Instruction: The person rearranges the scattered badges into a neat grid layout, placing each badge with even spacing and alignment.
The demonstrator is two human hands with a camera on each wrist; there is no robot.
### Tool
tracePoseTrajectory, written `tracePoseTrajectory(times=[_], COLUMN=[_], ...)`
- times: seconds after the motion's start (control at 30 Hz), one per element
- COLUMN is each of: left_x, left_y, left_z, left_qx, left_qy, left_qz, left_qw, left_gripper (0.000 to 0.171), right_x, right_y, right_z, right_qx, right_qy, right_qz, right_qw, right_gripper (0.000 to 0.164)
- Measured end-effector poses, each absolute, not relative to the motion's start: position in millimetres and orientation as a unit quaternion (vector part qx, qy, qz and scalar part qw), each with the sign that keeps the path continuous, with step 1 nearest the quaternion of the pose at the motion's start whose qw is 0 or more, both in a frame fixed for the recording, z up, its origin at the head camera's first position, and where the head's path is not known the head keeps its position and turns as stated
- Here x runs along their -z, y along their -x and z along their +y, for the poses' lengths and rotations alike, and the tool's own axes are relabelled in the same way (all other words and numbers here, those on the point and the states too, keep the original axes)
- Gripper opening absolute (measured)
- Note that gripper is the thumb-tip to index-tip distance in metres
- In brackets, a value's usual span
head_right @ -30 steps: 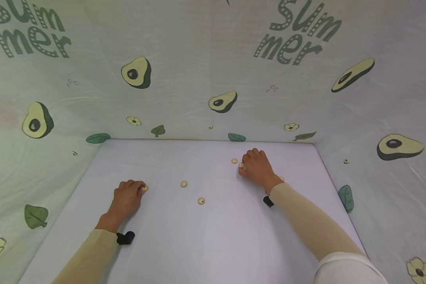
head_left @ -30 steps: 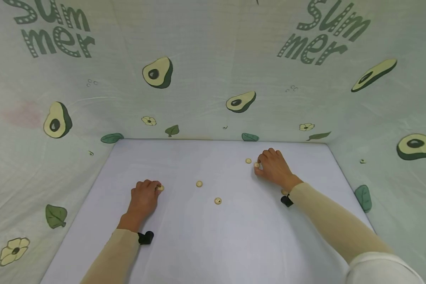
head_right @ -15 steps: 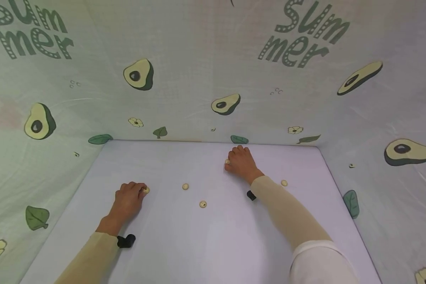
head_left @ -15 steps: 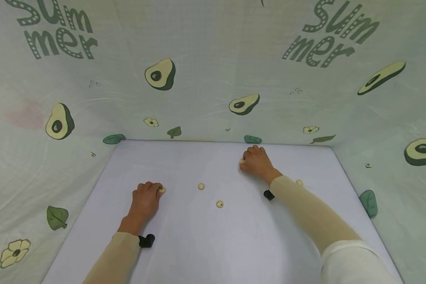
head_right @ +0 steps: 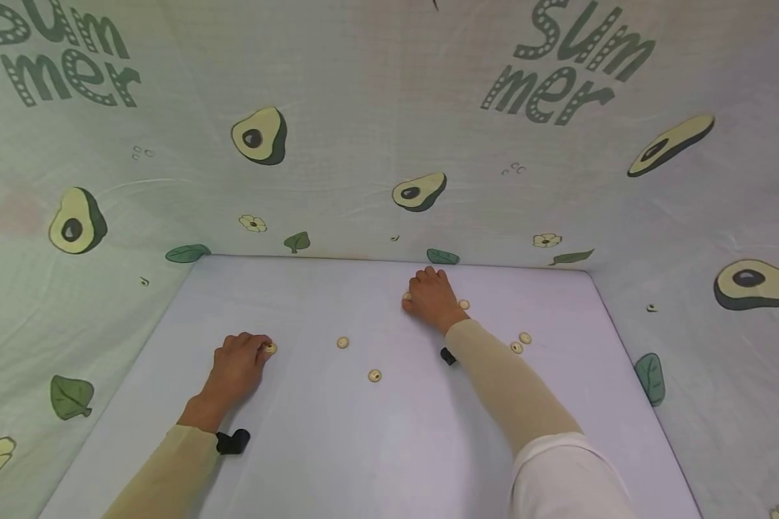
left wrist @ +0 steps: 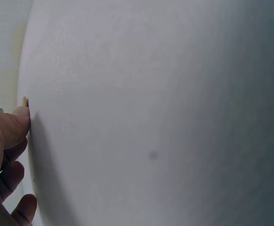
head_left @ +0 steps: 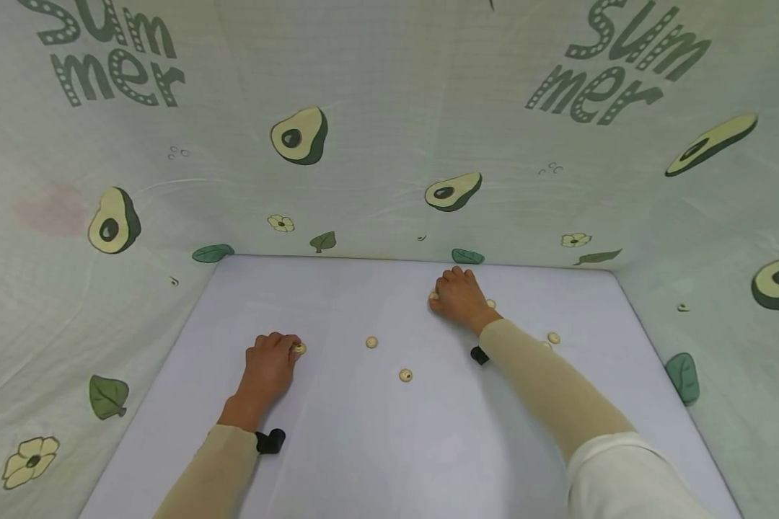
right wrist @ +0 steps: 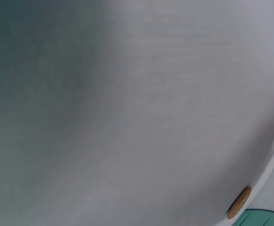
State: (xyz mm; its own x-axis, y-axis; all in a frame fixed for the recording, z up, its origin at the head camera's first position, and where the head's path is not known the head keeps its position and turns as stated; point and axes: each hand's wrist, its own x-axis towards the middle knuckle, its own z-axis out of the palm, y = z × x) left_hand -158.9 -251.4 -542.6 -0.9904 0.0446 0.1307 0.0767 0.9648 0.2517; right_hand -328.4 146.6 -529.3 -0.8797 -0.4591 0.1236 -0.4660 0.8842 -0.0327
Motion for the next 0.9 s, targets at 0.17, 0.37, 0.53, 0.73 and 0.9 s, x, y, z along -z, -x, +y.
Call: tracePoseTrajectory(times=[0.17,0.37,0.53,0.73,0.9], left_x=[543.6,544.6,545.9,544.7,545.7], left_y=[160.0,159.8,158.9,158.2,158.8], left_z=[-251.2,-251.1,-251.8,-251.7,-252.2], left_qx=[0.129,0.134,0.140,0.141,0.140], left_qy=[0.030,0.029,0.030,0.034,0.035], left_qz=[-0.989,-0.988,-0.988,-0.987,-0.987], left_qw=[0.060,0.067,0.062,0.068,0.069], left_gripper=[0.020,0.020,0.020,0.019,0.018], right_x=[527.4,524.2,523.3,523.1,524.2], right_y=[326.5,323.7,322.6,322.0,321.8], right_z=[147.0,146.7,145.2,144.2,144.0], right_qx=[-0.031,-0.033,-0.037,-0.036,-0.041], right_qy=[-0.235,-0.244,-0.250,-0.253,-0.251], right_qz=[-0.971,-0.968,-0.967,-0.966,-0.966], right_qw=[0.045,0.042,0.037,0.040,0.043], right_gripper=[0.035,0.034,0.029,0.028,0.027])
